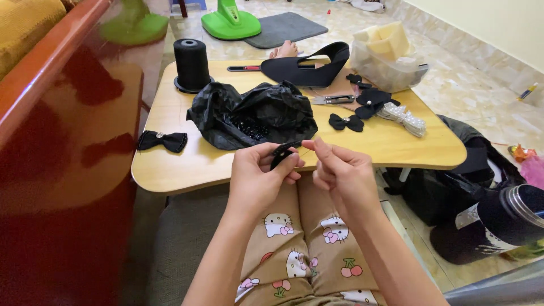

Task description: Hand-sewing small black decorative bows onto a black fabric item

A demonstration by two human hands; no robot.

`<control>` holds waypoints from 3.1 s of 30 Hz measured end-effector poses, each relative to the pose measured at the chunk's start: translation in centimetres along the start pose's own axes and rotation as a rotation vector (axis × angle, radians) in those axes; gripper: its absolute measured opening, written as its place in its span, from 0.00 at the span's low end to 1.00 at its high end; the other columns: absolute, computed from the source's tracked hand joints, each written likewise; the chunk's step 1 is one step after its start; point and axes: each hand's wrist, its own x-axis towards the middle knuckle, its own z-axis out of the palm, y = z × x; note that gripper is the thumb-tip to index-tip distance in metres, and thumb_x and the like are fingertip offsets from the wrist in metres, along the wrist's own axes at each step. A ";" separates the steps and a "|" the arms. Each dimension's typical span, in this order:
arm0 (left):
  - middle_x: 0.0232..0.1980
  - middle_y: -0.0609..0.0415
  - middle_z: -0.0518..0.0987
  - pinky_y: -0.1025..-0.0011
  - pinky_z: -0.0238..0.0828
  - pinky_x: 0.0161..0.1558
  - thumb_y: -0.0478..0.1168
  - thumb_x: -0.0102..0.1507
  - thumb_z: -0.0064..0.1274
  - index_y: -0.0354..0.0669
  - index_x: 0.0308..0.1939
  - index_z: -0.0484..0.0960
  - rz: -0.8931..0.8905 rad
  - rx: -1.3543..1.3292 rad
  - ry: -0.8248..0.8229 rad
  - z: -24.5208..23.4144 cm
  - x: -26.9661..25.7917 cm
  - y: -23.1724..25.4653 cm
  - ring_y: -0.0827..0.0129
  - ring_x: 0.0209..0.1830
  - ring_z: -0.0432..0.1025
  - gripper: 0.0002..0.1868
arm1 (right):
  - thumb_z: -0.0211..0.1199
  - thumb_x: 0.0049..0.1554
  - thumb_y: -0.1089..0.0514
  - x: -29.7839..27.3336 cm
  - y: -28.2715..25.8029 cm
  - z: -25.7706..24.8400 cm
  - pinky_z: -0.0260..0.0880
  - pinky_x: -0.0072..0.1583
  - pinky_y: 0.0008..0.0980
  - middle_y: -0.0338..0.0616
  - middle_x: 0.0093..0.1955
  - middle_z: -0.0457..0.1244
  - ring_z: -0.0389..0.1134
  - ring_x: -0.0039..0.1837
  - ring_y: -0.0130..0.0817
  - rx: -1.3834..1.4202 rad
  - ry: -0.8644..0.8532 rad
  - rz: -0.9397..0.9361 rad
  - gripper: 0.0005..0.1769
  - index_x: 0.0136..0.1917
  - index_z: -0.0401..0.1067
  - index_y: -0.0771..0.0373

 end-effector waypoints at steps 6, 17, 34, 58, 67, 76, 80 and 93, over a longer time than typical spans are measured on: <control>0.29 0.39 0.85 0.75 0.85 0.28 0.28 0.59 0.62 0.27 0.41 0.87 0.016 -0.022 0.001 0.1 -0.5 0.5 0.67 0.23 0.81 0.07 | 0.72 0.60 0.54 -0.2 -0.8 -0.3 0.52 0.33 0.16 0.33 0.16 0.51 0.50 0.25 0.16 -0.566 0.120 -0.347 0.05 0.43 0.85 0.55; 0.30 0.37 0.85 0.71 0.86 0.30 0.31 0.59 0.64 0.25 0.42 0.85 0.012 -0.118 -0.053 -0.1 -0.3 0.1 0.65 0.24 0.81 0.11 | 0.70 0.60 0.57 0.4 -0.2 -2.1 0.58 0.38 0.24 0.36 0.22 0.44 0.50 0.27 0.26 -0.935 -0.057 -0.757 0.10 0.36 0.79 0.54; 0.28 0.35 0.83 0.70 0.84 0.25 0.28 0.58 0.63 0.24 0.38 0.83 -0.043 -0.147 -0.023 1.5 0.4 -0.7 0.62 0.21 0.80 0.08 | 0.67 0.63 0.57 0.6 -0.5 -3.1 0.61 0.40 0.24 0.39 0.24 0.50 0.57 0.29 0.28 -0.976 -0.071 -0.866 0.13 0.36 0.77 0.55; 0.30 0.44 0.83 0.76 0.82 0.27 0.33 0.59 0.61 0.30 0.42 0.83 0.013 0.392 0.270 -8.7 2.2 1.4 0.68 0.23 0.80 0.10 | 0.60 0.65 0.61 0.9 -2.2 -4.2 0.50 0.31 0.15 0.29 0.26 0.48 0.47 0.29 0.14 -0.306 -0.158 -0.178 0.09 0.54 0.77 0.67; 0.29 0.60 0.84 0.61 0.76 0.41 0.59 0.61 0.62 0.51 0.40 0.90 -0.011 1.139 0.462 -14.1 2.1 0.7 0.58 0.38 0.81 0.18 | 0.49 0.68 0.65 2.4 -1.4 -6.1 0.53 0.39 0.23 0.31 0.31 0.42 0.42 0.33 0.19 -0.207 -0.207 -0.101 0.11 0.57 0.69 0.74; 0.49 0.42 0.72 0.46 0.73 0.45 0.36 0.59 0.64 0.35 0.50 0.76 0.527 1.266 0.653 -11.0 1.0 1.9 0.36 0.45 0.75 0.19 | 0.55 0.65 0.67 2.1 -0.4 -5.3 0.64 0.43 0.28 0.37 0.32 0.49 0.53 0.36 0.25 -0.261 -0.179 -0.151 0.09 0.55 0.71 0.76; 0.42 0.46 0.74 0.53 0.67 0.52 0.26 0.55 0.56 0.40 0.43 0.80 0.771 1.254 0.283 -8.3 3.5 -0.3 0.44 0.50 0.70 0.13 | 0.59 0.63 0.67 2.8 0.1 -4.1 0.72 0.54 0.32 0.47 0.40 0.66 0.67 0.46 0.29 -0.525 -0.207 -0.231 0.08 0.53 0.77 0.70; 0.35 0.53 0.73 0.63 0.64 0.44 0.36 0.58 0.59 0.42 0.33 0.80 0.902 1.425 0.174 -5.7 6.2 -5.3 0.57 0.45 0.69 0.04 | 0.62 0.60 0.67 15.6 6.0 3.3 0.72 0.59 0.42 0.45 0.53 0.73 0.74 0.58 0.41 -0.801 -0.599 -0.701 0.06 0.45 0.77 0.59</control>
